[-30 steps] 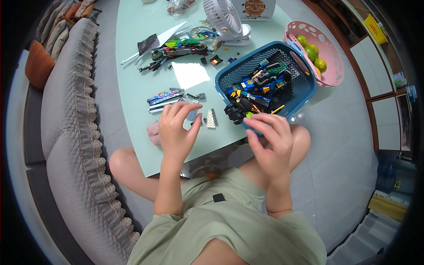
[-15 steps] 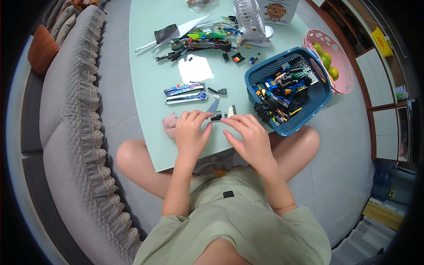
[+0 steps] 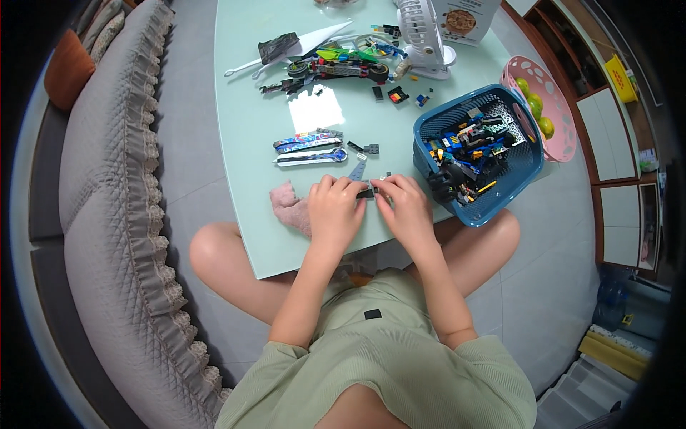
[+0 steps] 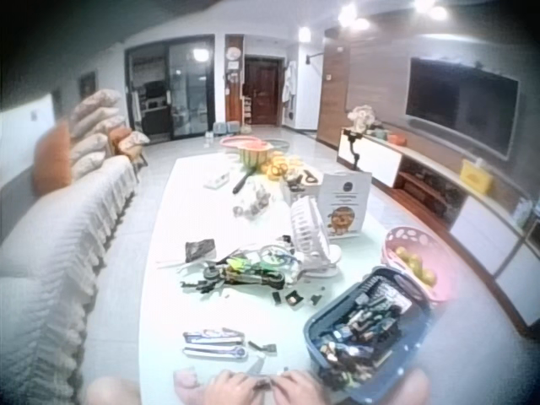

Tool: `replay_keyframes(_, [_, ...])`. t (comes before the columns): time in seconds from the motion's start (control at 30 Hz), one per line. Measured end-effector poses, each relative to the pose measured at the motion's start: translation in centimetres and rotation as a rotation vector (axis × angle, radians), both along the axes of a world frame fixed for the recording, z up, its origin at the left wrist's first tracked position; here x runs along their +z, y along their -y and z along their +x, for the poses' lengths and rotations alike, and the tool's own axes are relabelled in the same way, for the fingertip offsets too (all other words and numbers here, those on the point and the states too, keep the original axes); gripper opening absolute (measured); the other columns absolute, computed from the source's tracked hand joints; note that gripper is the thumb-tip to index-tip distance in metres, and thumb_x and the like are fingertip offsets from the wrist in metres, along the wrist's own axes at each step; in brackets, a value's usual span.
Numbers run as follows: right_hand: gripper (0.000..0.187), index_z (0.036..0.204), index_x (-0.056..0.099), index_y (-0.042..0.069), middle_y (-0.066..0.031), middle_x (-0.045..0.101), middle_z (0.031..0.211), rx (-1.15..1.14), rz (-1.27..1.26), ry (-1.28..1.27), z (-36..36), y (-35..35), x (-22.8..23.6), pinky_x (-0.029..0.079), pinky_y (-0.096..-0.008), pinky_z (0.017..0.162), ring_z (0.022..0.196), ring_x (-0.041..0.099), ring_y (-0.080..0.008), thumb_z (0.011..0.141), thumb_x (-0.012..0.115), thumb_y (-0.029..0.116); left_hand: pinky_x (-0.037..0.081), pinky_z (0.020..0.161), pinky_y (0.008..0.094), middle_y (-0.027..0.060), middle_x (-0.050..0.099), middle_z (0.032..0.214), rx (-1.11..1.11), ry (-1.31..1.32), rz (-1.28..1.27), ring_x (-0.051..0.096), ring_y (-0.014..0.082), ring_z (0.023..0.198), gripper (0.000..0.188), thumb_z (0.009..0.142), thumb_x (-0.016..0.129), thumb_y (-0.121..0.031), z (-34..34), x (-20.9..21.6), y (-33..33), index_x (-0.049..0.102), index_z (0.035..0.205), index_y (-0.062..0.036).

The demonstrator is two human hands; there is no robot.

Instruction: The person assembles toy block components by hand on a table, picking up various colorful pieces from the table and a blue basket, connecting them together, and placing the partially completed structures back into the basket.

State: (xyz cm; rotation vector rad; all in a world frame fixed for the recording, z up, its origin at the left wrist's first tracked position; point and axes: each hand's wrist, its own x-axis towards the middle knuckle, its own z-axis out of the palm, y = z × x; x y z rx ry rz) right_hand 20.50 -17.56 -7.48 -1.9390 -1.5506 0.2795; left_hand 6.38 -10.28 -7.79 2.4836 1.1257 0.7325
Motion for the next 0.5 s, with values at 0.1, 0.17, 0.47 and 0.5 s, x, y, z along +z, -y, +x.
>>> replay_keyframes(0.1, [0.019,0.101,0.075,0.013,-0.0032,0.066,0.096,-0.010,-0.008,-0.017,0.18,-0.23,-0.06,0.054,-0.0381,0.081,0.096,0.063,-0.0242,0.082,0.071,0.009,0.044,0.078,0.0379,-0.0025,0.069,0.088,-0.004,-0.003,-0.005,0.059,0.0226,0.089,0.022,0.072,0.077,-0.012,-0.06,0.11,-0.11,0.074,0.094,-0.0147])
replay_keyframes(0.17, [0.018,0.099,0.075,0.013,-0.0029,0.066,0.095,-0.015,-0.007,-0.027,0.22,-0.27,-0.08,0.054,-0.0379,0.081,0.097,0.063,-0.0237,0.082,0.072,0.009,0.044,0.078,0.0378,-0.0025,0.069,0.087,-0.007,-0.008,-0.014,0.059,0.0225,0.088,0.023,0.072,0.078,-0.012,-0.16,0.08,-0.14,0.074,0.094,-0.0144])
replay_keyframes(0.47, [0.013,0.095,0.074,0.014,-0.0023,0.068,0.094,-0.053,0.010,-0.102,0.19,-0.10,-0.10,0.054,-0.0371,0.079,0.093,0.065,-0.0232,0.082,0.073,0.012,0.044,0.077,0.0377,-0.0012,0.068,0.085,-0.012,0.008,-0.043,0.059,0.0228,0.084,0.027,0.072,0.078,-0.010,-0.67,0.56,0.10,0.075,0.098,-0.0144])
replay_keyframes(0.5, [0.012,0.095,0.074,0.014,-0.0021,0.068,0.095,-0.045,0.017,-0.097,0.22,-0.10,-0.14,0.054,-0.0369,0.078,0.091,0.066,-0.0232,0.082,0.073,0.013,0.044,0.077,0.0377,-0.0012,0.068,0.084,-0.017,-0.003,-0.031,0.059,0.0228,0.084,0.026,0.072,0.078,-0.010,-0.73,0.38,0.11,0.075,0.097,-0.0145])
